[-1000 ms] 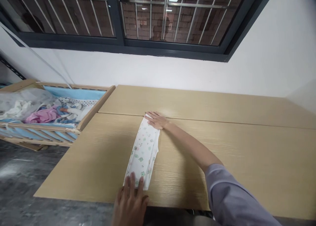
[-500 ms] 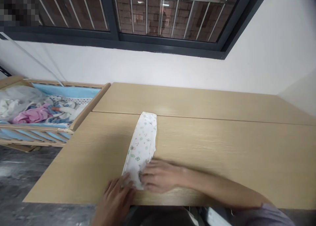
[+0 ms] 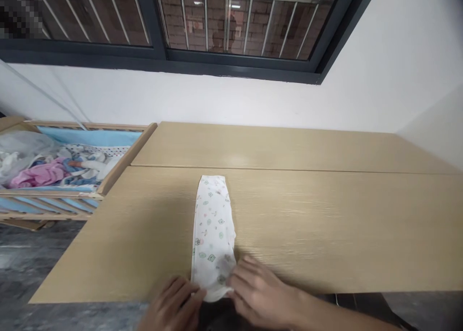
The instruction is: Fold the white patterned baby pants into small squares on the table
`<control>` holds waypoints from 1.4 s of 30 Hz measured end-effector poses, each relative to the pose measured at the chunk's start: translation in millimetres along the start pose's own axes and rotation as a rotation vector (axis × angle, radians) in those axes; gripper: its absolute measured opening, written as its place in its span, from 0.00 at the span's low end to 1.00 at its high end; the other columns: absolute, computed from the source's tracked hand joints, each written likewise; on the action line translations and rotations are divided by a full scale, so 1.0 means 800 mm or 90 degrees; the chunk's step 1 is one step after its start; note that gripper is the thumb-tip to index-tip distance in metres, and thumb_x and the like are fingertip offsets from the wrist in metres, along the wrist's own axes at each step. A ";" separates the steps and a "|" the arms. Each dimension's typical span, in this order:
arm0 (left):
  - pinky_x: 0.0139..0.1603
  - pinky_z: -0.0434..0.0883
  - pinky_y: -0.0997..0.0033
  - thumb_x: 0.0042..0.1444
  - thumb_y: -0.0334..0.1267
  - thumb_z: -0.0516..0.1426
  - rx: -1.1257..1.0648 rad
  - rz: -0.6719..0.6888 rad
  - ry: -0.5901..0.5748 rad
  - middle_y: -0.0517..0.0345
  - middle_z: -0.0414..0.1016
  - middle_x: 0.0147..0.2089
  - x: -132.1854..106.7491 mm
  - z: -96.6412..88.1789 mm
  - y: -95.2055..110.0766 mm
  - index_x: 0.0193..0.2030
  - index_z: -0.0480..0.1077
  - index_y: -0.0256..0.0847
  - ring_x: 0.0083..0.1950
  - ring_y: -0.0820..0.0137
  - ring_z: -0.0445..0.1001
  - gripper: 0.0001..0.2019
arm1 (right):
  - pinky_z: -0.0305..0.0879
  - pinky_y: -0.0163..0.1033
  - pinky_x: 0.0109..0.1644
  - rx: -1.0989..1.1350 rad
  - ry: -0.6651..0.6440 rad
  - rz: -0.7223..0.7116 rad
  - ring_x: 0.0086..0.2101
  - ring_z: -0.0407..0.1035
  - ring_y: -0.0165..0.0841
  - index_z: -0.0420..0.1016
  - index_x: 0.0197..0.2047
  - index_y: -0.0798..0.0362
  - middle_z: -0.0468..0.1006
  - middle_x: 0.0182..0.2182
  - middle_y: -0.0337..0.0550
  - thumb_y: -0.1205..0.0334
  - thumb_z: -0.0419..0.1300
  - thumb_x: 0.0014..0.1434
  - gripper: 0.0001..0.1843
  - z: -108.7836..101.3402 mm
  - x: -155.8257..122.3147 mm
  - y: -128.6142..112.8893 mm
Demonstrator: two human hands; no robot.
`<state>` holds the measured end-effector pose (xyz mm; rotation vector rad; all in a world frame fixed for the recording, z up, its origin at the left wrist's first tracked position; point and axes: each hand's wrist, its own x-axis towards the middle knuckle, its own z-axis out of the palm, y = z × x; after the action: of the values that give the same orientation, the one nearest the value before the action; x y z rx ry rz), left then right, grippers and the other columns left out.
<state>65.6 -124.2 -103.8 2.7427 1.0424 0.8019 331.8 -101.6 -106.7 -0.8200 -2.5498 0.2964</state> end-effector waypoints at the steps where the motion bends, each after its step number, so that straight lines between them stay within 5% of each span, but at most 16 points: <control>1: 0.47 0.72 0.67 0.62 0.23 0.53 0.006 0.003 0.021 0.58 0.80 0.40 0.012 -0.008 -0.005 0.52 0.70 0.42 0.39 0.69 0.76 0.15 | 0.69 0.43 0.43 0.054 -0.003 0.043 0.34 0.70 0.36 0.72 0.39 0.54 0.76 0.32 0.43 0.67 0.55 0.65 0.04 -0.016 0.011 0.006; 6: 0.45 0.70 0.64 0.67 0.31 0.53 0.065 -0.061 0.057 0.56 0.79 0.38 0.094 -0.029 -0.065 0.52 0.71 0.43 0.40 0.66 0.76 0.10 | 0.67 0.41 0.45 0.211 0.051 0.163 0.40 0.70 0.35 0.71 0.45 0.53 0.75 0.39 0.44 0.65 0.54 0.67 0.06 -0.064 0.087 0.077; 12: 0.52 0.68 0.59 0.68 0.34 0.48 0.193 -0.246 -0.068 0.49 0.79 0.48 0.209 0.013 -0.166 0.48 0.73 0.40 0.50 0.58 0.76 0.12 | 0.63 0.37 0.43 0.155 0.089 0.286 0.37 0.69 0.33 0.74 0.38 0.54 0.76 0.36 0.43 0.67 0.57 0.63 0.04 -0.024 0.179 0.206; 16: 0.50 0.68 0.60 0.65 0.31 0.49 0.231 -0.284 -0.086 0.47 0.80 0.46 0.254 0.041 -0.202 0.47 0.74 0.40 0.50 0.57 0.76 0.12 | 0.63 0.36 0.41 0.120 0.080 0.361 0.35 0.70 0.33 0.74 0.41 0.55 0.78 0.36 0.44 0.68 0.56 0.64 0.06 -0.001 0.205 0.253; 19: 0.51 0.67 0.57 0.66 0.31 0.48 0.267 -0.309 -0.071 0.40 0.78 0.49 0.254 0.044 -0.190 0.51 0.72 0.35 0.53 0.54 0.74 0.14 | 0.65 0.38 0.43 0.102 0.071 0.371 0.38 0.72 0.35 0.74 0.44 0.56 0.79 0.38 0.47 0.66 0.56 0.65 0.07 0.002 0.205 0.259; 23: 0.53 0.68 0.53 0.70 0.38 0.46 0.292 -0.318 -0.045 0.34 0.74 0.55 0.204 0.046 -0.125 0.58 0.68 0.31 0.54 0.50 0.73 0.18 | 0.61 0.49 0.60 0.027 0.086 0.325 0.55 0.67 0.43 0.71 0.55 0.57 0.75 0.53 0.58 0.61 0.51 0.70 0.15 -0.007 0.194 0.232; 27: 0.54 0.71 0.50 0.68 0.45 0.49 0.300 -0.281 -0.069 0.33 0.73 0.60 0.137 0.080 -0.054 0.59 0.69 0.31 0.59 0.47 0.72 0.22 | 0.51 0.53 0.70 -0.055 -0.039 0.042 0.67 0.54 0.44 0.59 0.69 0.55 0.62 0.68 0.56 0.53 0.45 0.74 0.26 0.005 0.181 0.181; 31: 0.57 0.71 0.47 0.66 0.46 0.53 0.331 -0.297 -0.122 0.32 0.76 0.55 0.109 0.112 -0.025 0.53 0.74 0.29 0.60 0.43 0.72 0.21 | 0.46 0.47 0.73 -0.020 -0.174 -0.145 0.71 0.45 0.38 0.53 0.73 0.59 0.54 0.72 0.54 0.50 0.41 0.75 0.31 0.043 0.173 0.156; 35: 0.57 0.72 0.47 0.67 0.45 0.52 0.362 -0.318 -0.116 0.31 0.71 0.63 0.108 0.120 -0.026 0.60 0.72 0.30 0.64 0.42 0.69 0.23 | 0.42 0.50 0.74 -0.028 -0.224 -0.092 0.72 0.42 0.39 0.51 0.74 0.58 0.50 0.73 0.51 0.47 0.40 0.75 0.33 0.066 0.178 0.183; 42: 0.58 0.72 0.47 0.67 0.45 0.53 0.337 -0.321 -0.102 0.30 0.64 0.69 0.101 0.122 -0.034 0.66 0.66 0.34 0.68 0.42 0.66 0.25 | 0.35 0.53 0.75 -0.069 -0.172 0.036 0.73 0.39 0.41 0.44 0.76 0.53 0.45 0.74 0.47 0.46 0.41 0.74 0.34 0.058 0.220 0.260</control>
<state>149.8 -43.1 -159.3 2.6356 2.0227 0.2471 286.0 166.5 -155.4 -0.9510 -2.8169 0.3077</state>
